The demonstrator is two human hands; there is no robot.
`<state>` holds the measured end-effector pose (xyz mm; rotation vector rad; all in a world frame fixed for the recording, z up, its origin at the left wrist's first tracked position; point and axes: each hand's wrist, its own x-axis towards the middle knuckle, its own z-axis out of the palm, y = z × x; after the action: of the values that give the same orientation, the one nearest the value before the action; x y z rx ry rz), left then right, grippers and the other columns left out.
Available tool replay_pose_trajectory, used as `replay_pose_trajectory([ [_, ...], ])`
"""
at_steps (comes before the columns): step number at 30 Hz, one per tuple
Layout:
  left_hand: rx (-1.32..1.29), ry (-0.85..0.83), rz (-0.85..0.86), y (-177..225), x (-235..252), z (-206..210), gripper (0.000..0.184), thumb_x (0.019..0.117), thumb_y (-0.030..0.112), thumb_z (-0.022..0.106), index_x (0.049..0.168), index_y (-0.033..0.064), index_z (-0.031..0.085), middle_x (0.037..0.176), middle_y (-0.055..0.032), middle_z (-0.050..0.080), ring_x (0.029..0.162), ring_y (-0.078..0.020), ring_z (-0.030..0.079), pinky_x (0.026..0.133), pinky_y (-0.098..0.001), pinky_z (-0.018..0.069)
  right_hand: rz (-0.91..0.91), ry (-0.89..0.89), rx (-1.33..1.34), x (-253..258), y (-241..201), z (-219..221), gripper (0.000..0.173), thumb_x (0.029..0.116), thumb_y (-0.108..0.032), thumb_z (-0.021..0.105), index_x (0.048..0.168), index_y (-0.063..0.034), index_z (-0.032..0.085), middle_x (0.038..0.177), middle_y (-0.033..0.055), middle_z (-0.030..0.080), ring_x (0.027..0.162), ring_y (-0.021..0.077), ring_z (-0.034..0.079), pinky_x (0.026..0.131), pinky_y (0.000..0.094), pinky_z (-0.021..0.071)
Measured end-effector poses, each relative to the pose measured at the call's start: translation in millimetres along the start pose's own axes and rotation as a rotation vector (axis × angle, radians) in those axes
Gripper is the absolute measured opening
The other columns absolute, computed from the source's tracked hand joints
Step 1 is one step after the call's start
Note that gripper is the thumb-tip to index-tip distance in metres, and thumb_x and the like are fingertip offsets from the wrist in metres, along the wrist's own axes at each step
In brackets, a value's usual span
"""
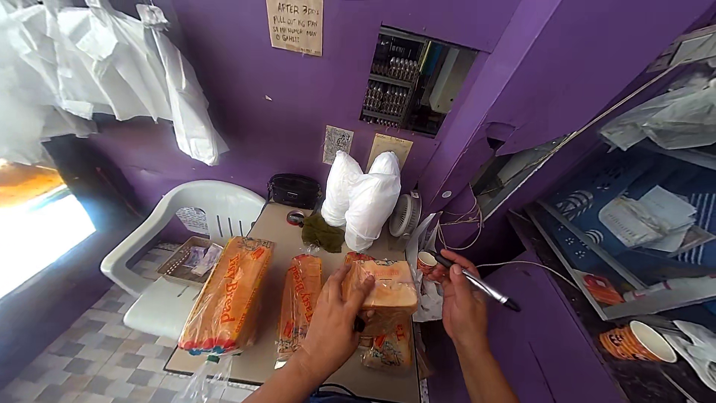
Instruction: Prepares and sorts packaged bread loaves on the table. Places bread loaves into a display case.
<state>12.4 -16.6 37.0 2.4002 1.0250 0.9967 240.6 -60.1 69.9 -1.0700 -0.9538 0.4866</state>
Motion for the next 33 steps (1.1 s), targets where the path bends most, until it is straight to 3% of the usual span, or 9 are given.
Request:
replay_pose_trajectory([
  [2,0.11,0.082,0.182,-8.7,-0.5,7.5,0.043,0.0966,0.032,0.06,0.135,0.0132,0.065,0.149,-0.0253,0.051,0.138,-0.0451,0.049,0.108,-0.0562,0.047,-0.015,-0.134,0.069,6.6,-12.0,7.3,0.028,0.1019,-0.039,0.058,0.115,-0.0203,0.074,0.097,-0.0037,0.072,0.082,0.0073,0.068,0.079,0.0256,0.0587],
  [4,0.178,0.096,0.286,-12.2,1.0,9.7,0.041,0.1024,0.032,0.051,0.132,0.0075,0.066,0.144,-0.0166,0.059,0.138,-0.0345,0.053,0.111,-0.0489,0.0464,0.008,-0.287,0.097,9.9,-16.6,17.3,0.028,0.1008,-0.043,0.06,0.113,-0.0229,0.075,0.094,-0.0026,0.073,0.079,0.0066,0.068,0.076,0.0242,0.0588],
  [6,0.184,0.089,0.315,-12.0,0.6,9.6,0.04,0.104,0.03,0.049,0.131,0.0055,0.065,0.139,-0.0143,0.064,0.134,-0.031,0.058,0.11,-0.0462,0.0472,0.033,-0.346,0.065,11.6,-12.1,26.5,0.02,0.1016,-0.038,0.06,0.108,-0.0218,0.071,0.086,-0.0031,0.07,0.072,0.0057,0.067,0.072,0.0231,0.0587],
  [8,0.178,0.088,0.315,-11.4,-0.5,8.6,0.039,0.1029,0.027,0.049,0.133,0.008,0.064,0.136,-0.0153,0.065,0.131,-0.0326,0.059,0.109,-0.0474,0.0486,0.052,-0.336,-0.004,11.8,-7.1,33.1,0.015,0.1022,-0.031,0.058,0.1,-0.0191,0.066,0.076,-0.0039,0.065,0.065,0.0055,0.064,0.066,0.0226,0.0579],
  [11,0.206,0.043,0.316,-8.9,-2.2,4.2,0.047,0.0977,0.021,0.055,0.145,0.0179,0.058,0.137,-0.0193,0.063,0.131,-0.0374,0.059,0.106,-0.0532,0.0496,0.028,-0.302,-0.135,8.6,-6.5,38.9,0.013,0.1016,-0.02,0.052,0.094,-0.0173,0.062,0.073,-0.0072,0.062,0.06,0.0031,0.061,0.061,0.0212,0.057],
  [16,0.223,-0.007,0.317,-4.8,-5.4,-0.6,0.06,0.0827,0.011,0.069,0.141,0.0228,0.062,0.136,-0.0235,0.062,0.129,-0.0419,0.059,0.104,-0.0566,0.05,-0.033,-0.301,-0.232,4.1,-6.8,41.8,0.013,0.1012,-0.017,0.052,0.092,-0.0142,0.061,0.071,-0.0068,0.061,0.057,0.0016,0.059,0.056,0.0179,0.0537],
  [24,0.23,0.02,0.308,-3.5,-11.0,1.1,0.062,0.081,0.01,0.069,0.141,0.0247,0.061,0.138,-0.0234,0.06,0.131,-0.0415,0.057,0.104,-0.056,0.0504,-0.111,-0.336,-0.266,1.4,-3.7,41.1,0.014,0.1007,-0.022,0.057,0.091,-0.0132,0.064,0.072,-0.0062,0.063,0.058,0.0013,0.06,0.055,0.0167,0.0534],
  [29,0.223,0.042,0.317,-3.1,-12.9,4.2,0.054,0.0852,0.009,0.064,0.138,0.0207,0.063,0.143,-0.0125,0.061,0.133,-0.0397,0.056,0.101,-0.0581,0.0513,-0.113,-0.352,-0.303,1.8,-5.0,41.2,0.017,0.1007,-0.024,0.058,0.09,-0.0121,0.064,0.072,-0.0061,0.061,0.058,0.0002,0.058,0.054,0.016,0.0519],
  [33,0.219,0.055,0.314,-3.0,-12.5,4.5,0.055,0.0847,0.009,0.065,0.138,0.0216,0.063,0.136,-0.0173,0.064,0.13,-0.0424,0.058,0.099,-0.0597,0.0519,-0.114,-0.379,-0.331,1.9,-6.5,41.7,0.018,0.1005,-0.025,0.059,0.091,-0.0114,0.065,0.072,-0.0056,0.062,0.058,0.0003,0.058,0.055,0.0165,0.0518],
])
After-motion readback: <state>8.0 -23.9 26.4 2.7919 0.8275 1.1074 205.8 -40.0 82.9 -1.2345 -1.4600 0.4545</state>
